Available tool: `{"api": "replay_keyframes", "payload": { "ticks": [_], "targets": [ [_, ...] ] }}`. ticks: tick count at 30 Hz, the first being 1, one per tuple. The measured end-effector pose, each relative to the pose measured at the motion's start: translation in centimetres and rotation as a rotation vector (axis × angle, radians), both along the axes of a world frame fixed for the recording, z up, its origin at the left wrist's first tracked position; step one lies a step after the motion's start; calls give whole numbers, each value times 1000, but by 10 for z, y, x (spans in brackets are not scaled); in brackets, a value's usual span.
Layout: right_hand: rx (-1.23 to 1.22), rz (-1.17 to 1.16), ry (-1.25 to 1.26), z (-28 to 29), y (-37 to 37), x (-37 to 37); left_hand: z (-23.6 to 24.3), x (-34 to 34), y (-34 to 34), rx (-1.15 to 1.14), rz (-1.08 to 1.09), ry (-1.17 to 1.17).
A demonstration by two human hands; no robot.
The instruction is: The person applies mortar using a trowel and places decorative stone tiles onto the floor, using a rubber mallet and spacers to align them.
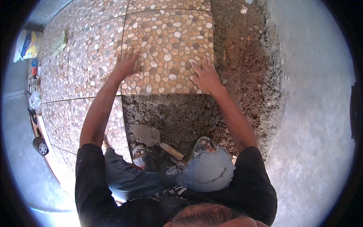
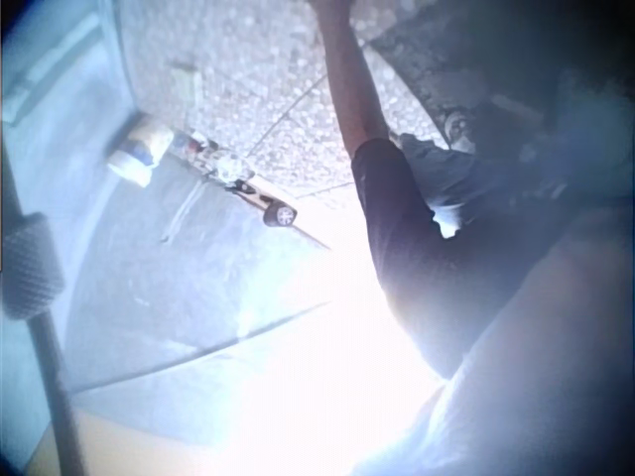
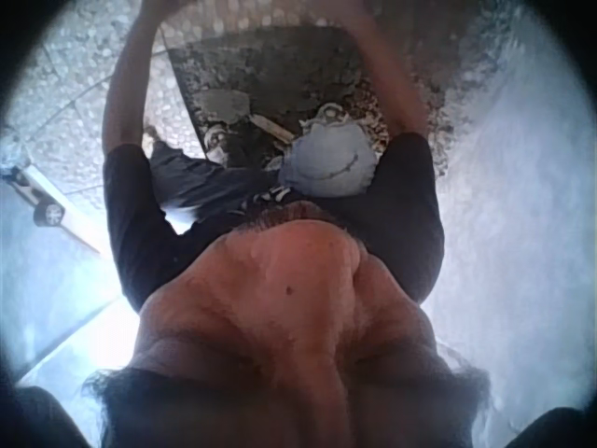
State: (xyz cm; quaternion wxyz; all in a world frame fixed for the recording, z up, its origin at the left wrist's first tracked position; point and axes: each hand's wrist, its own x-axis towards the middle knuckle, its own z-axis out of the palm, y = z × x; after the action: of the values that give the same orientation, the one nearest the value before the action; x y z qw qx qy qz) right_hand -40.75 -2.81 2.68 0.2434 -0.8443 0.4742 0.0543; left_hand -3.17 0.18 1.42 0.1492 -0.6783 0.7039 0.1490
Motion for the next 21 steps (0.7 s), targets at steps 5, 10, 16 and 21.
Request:
{"api": "replay_keyframes", "payload": {
  "ticks": [5,10,16,21],
  "targets": [
    [-34,2,-62,2,1,-9,-2,-1,-1,18,17,-7],
    [30,-21,-70,-4,-4,-15,-1,-1,-5,51,1,-78],
    [-39,-17,-125,-8,-6,-13,-2,-4,-8,118,42,-79],
    [-20,-3,-92,-1,-1,-10,1,-10,-11,135,32,-141]
  ]
}}
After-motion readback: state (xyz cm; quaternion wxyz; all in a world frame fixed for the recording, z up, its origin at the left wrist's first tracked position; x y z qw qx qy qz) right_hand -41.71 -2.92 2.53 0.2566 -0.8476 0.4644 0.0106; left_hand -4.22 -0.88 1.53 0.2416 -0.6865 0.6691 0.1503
